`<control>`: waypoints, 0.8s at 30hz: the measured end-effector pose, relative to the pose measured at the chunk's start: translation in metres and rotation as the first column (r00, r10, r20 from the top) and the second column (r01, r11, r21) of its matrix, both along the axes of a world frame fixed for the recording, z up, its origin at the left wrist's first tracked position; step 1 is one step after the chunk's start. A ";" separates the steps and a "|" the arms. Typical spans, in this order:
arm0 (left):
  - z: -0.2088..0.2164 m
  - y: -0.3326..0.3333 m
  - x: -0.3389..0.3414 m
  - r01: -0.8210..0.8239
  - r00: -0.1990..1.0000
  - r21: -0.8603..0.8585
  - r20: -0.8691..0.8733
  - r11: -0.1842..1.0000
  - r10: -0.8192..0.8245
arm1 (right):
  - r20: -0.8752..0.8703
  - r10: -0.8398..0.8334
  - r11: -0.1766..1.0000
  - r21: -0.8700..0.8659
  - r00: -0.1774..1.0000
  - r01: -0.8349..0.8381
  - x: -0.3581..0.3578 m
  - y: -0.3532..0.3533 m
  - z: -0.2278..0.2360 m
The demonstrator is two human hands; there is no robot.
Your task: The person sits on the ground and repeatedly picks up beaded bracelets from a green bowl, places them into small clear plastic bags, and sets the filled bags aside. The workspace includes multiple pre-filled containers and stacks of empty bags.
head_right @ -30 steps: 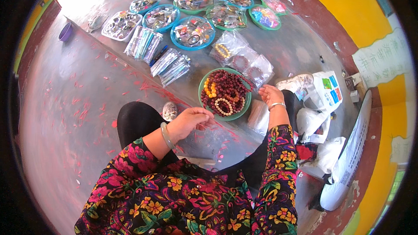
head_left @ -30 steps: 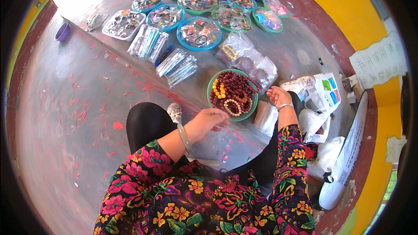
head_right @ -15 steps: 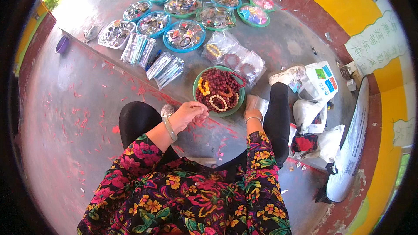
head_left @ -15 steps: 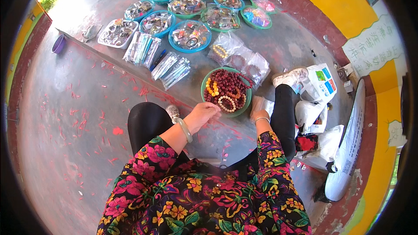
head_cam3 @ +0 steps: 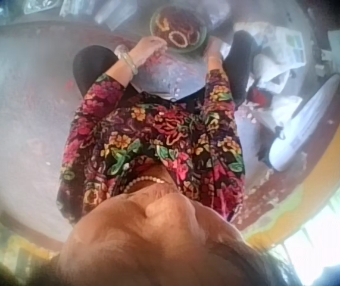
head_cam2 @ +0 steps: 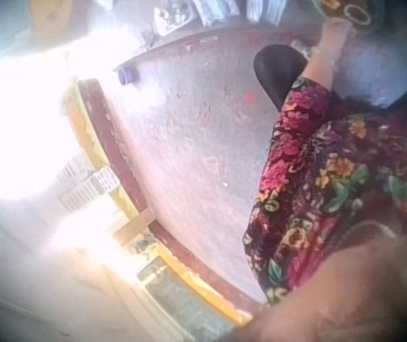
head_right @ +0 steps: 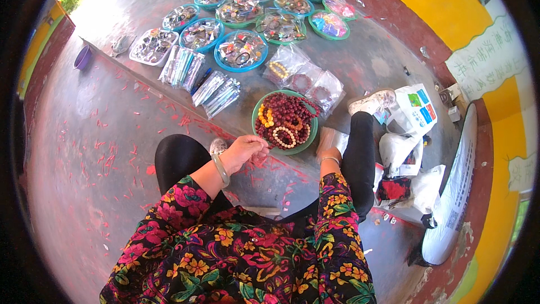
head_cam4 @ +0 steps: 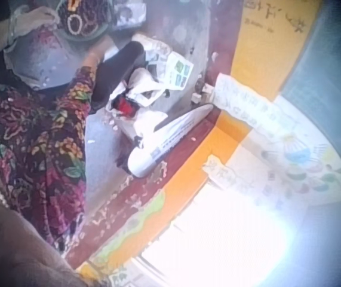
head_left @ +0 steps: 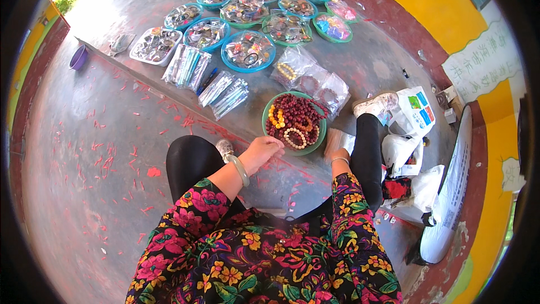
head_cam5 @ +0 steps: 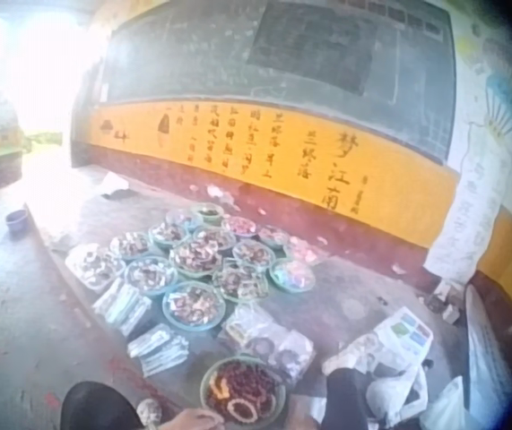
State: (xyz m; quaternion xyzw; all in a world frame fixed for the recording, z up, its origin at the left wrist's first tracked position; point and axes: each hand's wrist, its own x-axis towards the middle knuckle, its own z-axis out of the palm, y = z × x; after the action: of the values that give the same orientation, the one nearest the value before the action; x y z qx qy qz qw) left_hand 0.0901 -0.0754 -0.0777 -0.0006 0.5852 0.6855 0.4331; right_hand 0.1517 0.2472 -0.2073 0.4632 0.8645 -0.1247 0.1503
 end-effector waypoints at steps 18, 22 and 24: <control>0.003 0.003 0.001 0.014 0.999 0.000 -0.044 1.000 -0.014 | -0.457 0.117 0.969 0.246 0.881 -0.001 0.011 -0.023 0.062; 0.006 0.003 0.004 0.052 0.999 -0.005 -0.008 0.999 -0.052 | -0.709 0.049 0.980 -0.100 0.703 -0.170 0.029 -0.071 0.097; 0.003 0.006 0.008 0.067 0.998 -0.008 -0.014 0.998 -0.068 | -0.756 -0.081 0.915 -0.315 0.650 -0.253 0.045 -0.105 0.105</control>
State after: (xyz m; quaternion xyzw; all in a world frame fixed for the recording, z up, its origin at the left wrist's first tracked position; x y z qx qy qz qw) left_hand 0.0979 -0.0699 -0.0744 0.0224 0.5904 0.6683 0.4519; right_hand 0.1968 0.1422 -0.1026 0.2862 0.8258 -0.4691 -0.1272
